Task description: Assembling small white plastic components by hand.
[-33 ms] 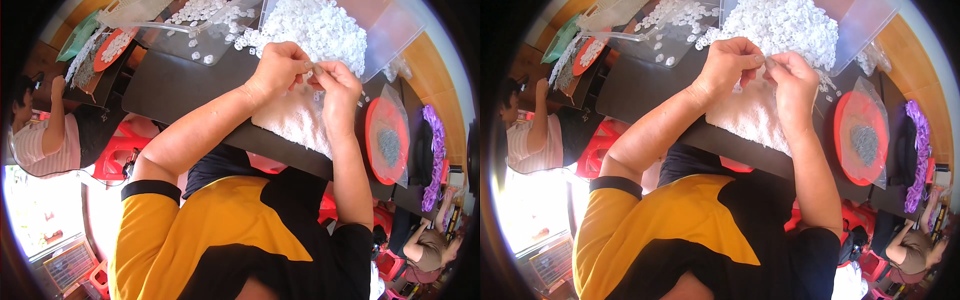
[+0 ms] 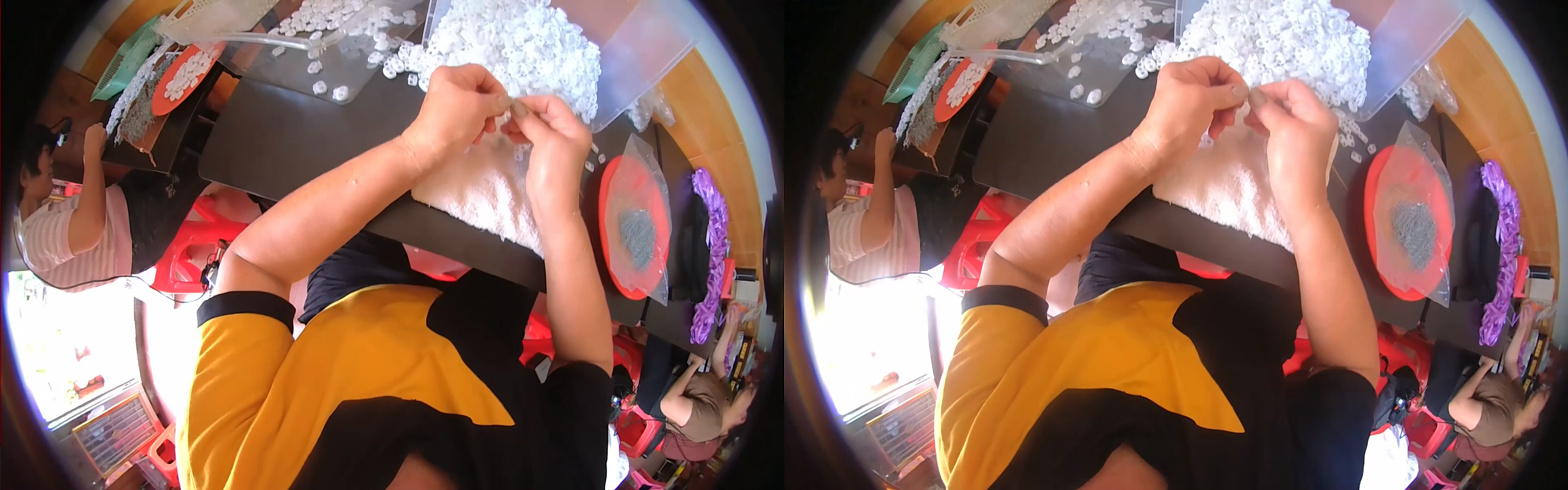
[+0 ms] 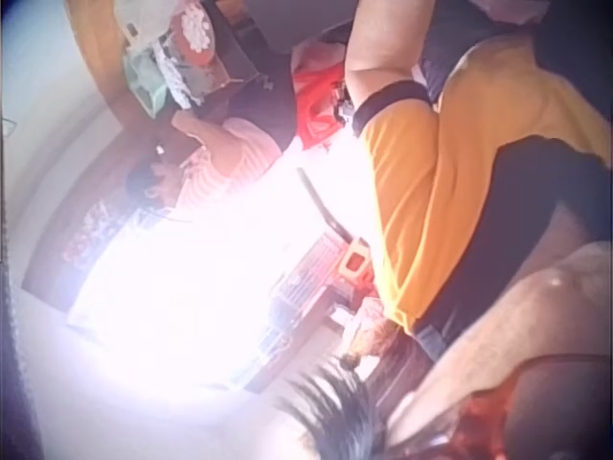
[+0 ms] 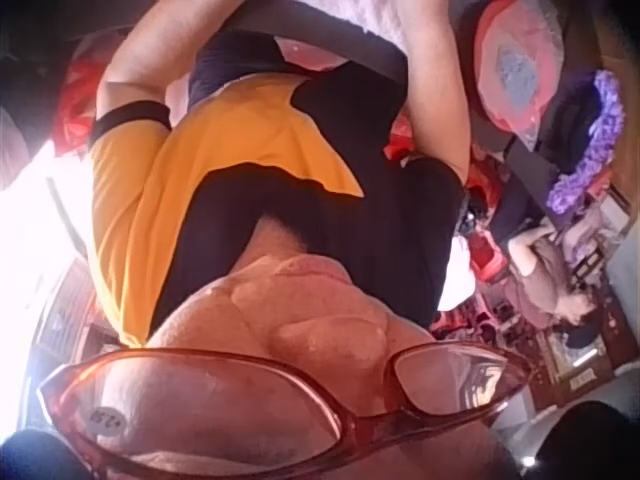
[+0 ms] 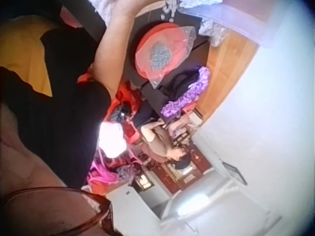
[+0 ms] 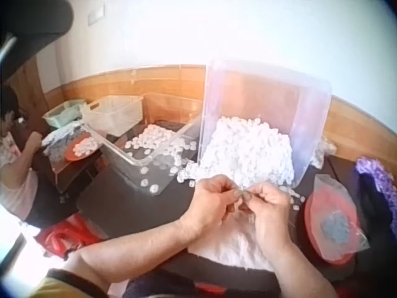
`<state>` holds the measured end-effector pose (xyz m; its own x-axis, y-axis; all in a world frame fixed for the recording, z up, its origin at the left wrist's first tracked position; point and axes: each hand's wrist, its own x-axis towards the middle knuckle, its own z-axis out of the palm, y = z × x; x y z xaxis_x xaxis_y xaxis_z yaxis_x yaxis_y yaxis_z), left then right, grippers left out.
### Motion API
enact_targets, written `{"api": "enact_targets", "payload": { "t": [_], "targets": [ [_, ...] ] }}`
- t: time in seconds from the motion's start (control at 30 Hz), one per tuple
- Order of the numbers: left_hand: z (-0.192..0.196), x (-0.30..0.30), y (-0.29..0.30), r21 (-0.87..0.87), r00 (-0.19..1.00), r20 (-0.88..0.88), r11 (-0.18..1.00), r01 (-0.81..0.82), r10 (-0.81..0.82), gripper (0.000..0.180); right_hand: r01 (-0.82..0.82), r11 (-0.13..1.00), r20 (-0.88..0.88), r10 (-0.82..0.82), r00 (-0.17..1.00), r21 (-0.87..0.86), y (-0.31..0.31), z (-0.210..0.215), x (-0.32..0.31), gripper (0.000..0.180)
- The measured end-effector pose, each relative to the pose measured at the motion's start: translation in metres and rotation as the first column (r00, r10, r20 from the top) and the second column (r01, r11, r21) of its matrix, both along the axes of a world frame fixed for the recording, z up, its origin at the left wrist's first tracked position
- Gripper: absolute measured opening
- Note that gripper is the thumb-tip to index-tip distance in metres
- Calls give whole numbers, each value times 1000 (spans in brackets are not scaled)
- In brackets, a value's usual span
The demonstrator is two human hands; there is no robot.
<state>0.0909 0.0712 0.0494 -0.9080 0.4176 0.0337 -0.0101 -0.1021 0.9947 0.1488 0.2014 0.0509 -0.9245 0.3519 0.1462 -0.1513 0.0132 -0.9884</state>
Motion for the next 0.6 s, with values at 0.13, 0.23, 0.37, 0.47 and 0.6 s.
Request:
{"api": "enact_targets", "payload": {
  "t": [0.13,0.23,0.37,0.47,0.6],
  "targets": [
    [5,-4,-2,-2,1000,-25,1000,-9,9,10,-47,999,-70,45,997,-16,0,2,-3,11],
    [4,-11,-4,-12,996,-86,1000,10,-11,9,-30,998,-68,33,997,49,0,2,-3,11],
    [0,-32,-9,192,984,-62,970,-150,165,10,144,773,-266,33,963,618,0,-4,-4,10],
    [-1,-37,-14,281,978,53,937,-209,202,10,108,605,-255,162,953,789,-8,-3,1,8],
    [-3,-34,-10,242,984,117,957,-159,134,12,129,273,-218,327,920,953,-12,-8,0,5]
  ]
}}
